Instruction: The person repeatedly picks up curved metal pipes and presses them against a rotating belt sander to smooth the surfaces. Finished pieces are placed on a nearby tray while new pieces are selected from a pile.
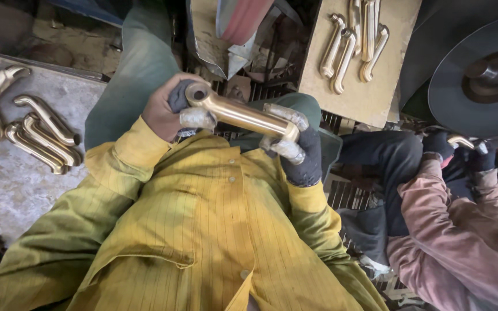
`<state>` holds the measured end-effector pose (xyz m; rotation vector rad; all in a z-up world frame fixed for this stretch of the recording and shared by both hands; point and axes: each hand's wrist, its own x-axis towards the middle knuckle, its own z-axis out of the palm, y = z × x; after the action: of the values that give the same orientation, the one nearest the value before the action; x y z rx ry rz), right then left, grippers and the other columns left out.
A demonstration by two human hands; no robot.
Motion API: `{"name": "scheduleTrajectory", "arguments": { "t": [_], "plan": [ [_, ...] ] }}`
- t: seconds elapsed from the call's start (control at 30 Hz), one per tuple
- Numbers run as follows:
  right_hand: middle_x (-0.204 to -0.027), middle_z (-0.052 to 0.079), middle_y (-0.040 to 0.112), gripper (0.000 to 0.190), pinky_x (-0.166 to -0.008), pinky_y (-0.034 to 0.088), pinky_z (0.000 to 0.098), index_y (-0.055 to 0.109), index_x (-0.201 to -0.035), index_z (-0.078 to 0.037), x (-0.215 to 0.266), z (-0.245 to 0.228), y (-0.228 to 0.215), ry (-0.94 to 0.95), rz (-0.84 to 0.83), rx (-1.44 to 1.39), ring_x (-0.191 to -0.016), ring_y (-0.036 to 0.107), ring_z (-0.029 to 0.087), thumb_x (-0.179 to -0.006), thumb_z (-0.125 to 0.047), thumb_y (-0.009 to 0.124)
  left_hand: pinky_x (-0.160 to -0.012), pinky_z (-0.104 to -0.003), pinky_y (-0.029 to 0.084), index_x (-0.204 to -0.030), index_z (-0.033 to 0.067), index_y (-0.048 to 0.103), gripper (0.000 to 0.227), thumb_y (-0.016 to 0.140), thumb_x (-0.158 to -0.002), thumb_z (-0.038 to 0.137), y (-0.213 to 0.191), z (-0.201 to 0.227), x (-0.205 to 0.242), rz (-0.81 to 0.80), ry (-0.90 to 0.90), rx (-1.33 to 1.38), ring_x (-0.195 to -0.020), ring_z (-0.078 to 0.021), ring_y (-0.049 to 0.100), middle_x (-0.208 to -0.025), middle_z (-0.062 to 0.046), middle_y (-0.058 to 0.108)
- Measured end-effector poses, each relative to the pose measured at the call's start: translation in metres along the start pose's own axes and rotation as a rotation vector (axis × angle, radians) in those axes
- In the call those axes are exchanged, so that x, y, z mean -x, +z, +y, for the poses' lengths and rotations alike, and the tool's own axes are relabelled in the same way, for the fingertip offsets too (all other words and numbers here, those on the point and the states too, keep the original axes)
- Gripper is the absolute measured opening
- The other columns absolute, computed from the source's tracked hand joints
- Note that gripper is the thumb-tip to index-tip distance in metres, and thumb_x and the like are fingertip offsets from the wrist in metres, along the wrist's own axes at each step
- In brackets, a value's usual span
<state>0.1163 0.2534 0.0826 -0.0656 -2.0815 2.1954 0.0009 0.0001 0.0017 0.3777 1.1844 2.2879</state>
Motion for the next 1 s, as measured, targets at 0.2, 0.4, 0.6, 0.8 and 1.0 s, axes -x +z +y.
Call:
{"name": "scheduleTrajectory", "arguments": {
  "t": [0.2, 0.4, 0.6, 0.8, 1.0],
  "plan": [
    [-0.068, 0.009, 0.057, 0.072, -0.054, 0.039, 0.0279, 0.058, -0.133, 0.014, -0.009, 0.006, 0.002, 0.139, -0.002, -0.358, -0.056, 0.049, 0.017, -0.100, -0.050, 0.064, -0.109, -0.032, 0.055, -0.139, 0.0028, 0.053, 0.073, 0.092, -0.078, 0.011, 0.007, 0.019, -0.003, -0.132, 0.073, -0.120, -0.121, -0.0147, 0.065, -0.130, -0.008, 0.067],
    [-0.064, 0.006, 0.053, 0.080, -0.052, 0.035, 0.0271, 0.057, -0.137, 0.012, -0.010, 0.005, 0.004, 0.213, -0.002, -0.399, -0.052, 0.042, 0.014, -0.104, -0.062, 0.053, -0.107, -0.031, 0.055, -0.136, 0.0023, 0.056, 0.068, 0.092, -0.079, 0.012, 0.006, 0.025, -0.005, -0.115, 0.028, -0.157, -0.118, -0.0139, 0.066, -0.125, -0.007, 0.069],
    [-0.069, 0.006, 0.055, 0.090, -0.055, 0.036, 0.0272, 0.055, -0.142, 0.009, -0.011, 0.007, 0.007, 0.193, 0.058, -0.267, -0.056, 0.046, 0.014, -0.101, -0.071, 0.051, -0.102, -0.029, 0.056, -0.130, -0.0008, 0.060, 0.052, 0.087, -0.087, 0.008, 0.001, 0.014, -0.004, -0.042, 0.028, -0.109, -0.113, -0.0131, 0.066, -0.119, -0.006, 0.068],
    [-0.109, 0.013, 0.068, 0.096, -0.081, 0.053, 0.0293, 0.043, -0.151, 0.003, -0.008, 0.009, 0.007, -0.002, 0.005, -0.143, -0.096, 0.068, 0.020, -0.089, -0.062, 0.077, -0.080, -0.030, 0.060, -0.121, 0.0018, 0.063, 0.036, 0.081, -0.090, 0.005, 0.003, -0.003, -0.003, 0.097, -0.056, 0.133, -0.089, -0.0135, 0.068, -0.106, -0.006, 0.068],
    [-0.131, 0.018, 0.065, 0.090, -0.084, 0.058, 0.0321, 0.046, -0.149, 0.005, -0.005, 0.011, 0.002, 0.008, 0.017, -0.134, -0.107, 0.070, 0.023, -0.087, -0.047, 0.086, -0.069, -0.031, 0.060, -0.112, 0.0027, 0.062, 0.019, 0.075, -0.102, 0.012, -0.002, -0.015, 0.000, 0.185, -0.138, 0.269, -0.077, -0.0140, 0.067, -0.097, -0.005, 0.065]
  ]
}}
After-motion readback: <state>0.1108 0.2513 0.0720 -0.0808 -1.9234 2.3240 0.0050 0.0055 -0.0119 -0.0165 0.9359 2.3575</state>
